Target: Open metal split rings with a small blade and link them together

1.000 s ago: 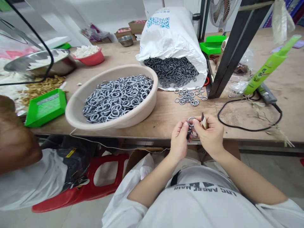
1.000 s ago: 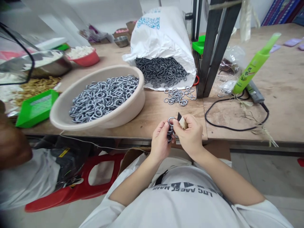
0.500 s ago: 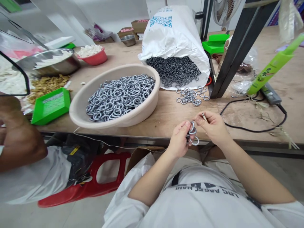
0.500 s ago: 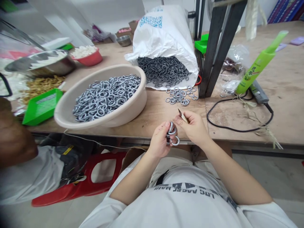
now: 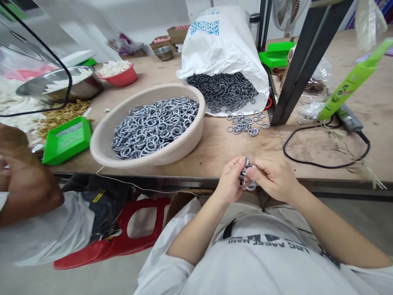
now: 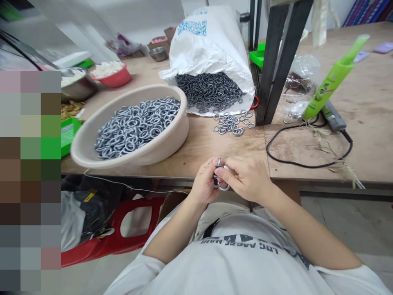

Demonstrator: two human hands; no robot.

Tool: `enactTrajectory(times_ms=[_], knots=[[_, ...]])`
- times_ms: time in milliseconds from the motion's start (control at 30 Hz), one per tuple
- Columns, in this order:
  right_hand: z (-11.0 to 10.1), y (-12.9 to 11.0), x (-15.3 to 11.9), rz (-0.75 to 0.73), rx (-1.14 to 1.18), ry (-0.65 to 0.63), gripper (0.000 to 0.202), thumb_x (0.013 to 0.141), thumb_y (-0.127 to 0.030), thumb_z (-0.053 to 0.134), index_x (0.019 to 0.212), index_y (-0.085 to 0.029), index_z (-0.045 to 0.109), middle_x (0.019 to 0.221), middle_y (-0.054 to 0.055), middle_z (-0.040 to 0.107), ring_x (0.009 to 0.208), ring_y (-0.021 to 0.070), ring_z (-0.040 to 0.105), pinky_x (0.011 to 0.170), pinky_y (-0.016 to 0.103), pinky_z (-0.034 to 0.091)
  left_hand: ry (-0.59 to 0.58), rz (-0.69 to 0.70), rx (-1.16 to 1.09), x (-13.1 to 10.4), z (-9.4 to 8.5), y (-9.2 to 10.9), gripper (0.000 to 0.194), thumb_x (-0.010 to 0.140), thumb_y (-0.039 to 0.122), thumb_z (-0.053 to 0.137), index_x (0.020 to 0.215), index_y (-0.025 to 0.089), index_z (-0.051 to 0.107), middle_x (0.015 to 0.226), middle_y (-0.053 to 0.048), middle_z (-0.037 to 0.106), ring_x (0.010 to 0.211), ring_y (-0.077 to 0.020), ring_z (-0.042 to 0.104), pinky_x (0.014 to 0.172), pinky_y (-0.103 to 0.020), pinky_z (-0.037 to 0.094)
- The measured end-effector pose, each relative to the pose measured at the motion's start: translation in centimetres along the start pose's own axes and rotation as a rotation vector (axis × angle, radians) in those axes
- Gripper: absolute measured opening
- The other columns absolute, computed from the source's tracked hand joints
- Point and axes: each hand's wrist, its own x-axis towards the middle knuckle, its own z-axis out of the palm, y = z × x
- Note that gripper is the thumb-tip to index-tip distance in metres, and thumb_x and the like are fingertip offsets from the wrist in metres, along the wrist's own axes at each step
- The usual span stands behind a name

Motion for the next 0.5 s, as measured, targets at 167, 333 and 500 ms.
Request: enactTrajectory(times_ms=[167,333,500], knots=[[0.2,3.0,0.7,0.314,0.090,0.127,0.053,0.098,-0.056,0.045,0.060,-0.021,0.038,0.055,-0.004,0.036,0.054,0.0110,0.037,0.054,0.028,0.025,-0.166,0.040,0.192,-1.1,-0.1,-0.5,0.044,0.083,0.057,0.066,0.071,0.017,0.055,0.056,0.003,0.048,0.043,-0.0061,0.037,0.040,-0.020,0.030],[0.3,4.7,0.8,0.324,0.174,0.212,0.050,0.098,-0.060,0.043,0.067,-0.021,0.050,0.059,-0.002,0.045,0.058,0.0134,0.044,0.057,0.028,0.031,0.106,0.416,0.632,-1.9,-1.1,5.9,0.039,0.091,0.055,0.056,0.078,0.019,0.062,0.066,-0.001,0.057,0.052,-0.0094,0.047,0.049,-0.024,0.037],[1.1,6.0,0.6,0.348,0.117,0.202,0.051,0.098,-0.059,0.040,0.072,-0.020,0.059,0.061,-0.001,0.054,0.064,0.0167,0.054,0.061,0.029,0.034,0.607,0.871,1.586,-0.9,-4.9,18.9,0.048,0.098,0.052,0.043,0.131,0.019,0.056,0.099,-0.007,0.069,0.087,-0.0189,0.062,0.088,-0.039,0.045]])
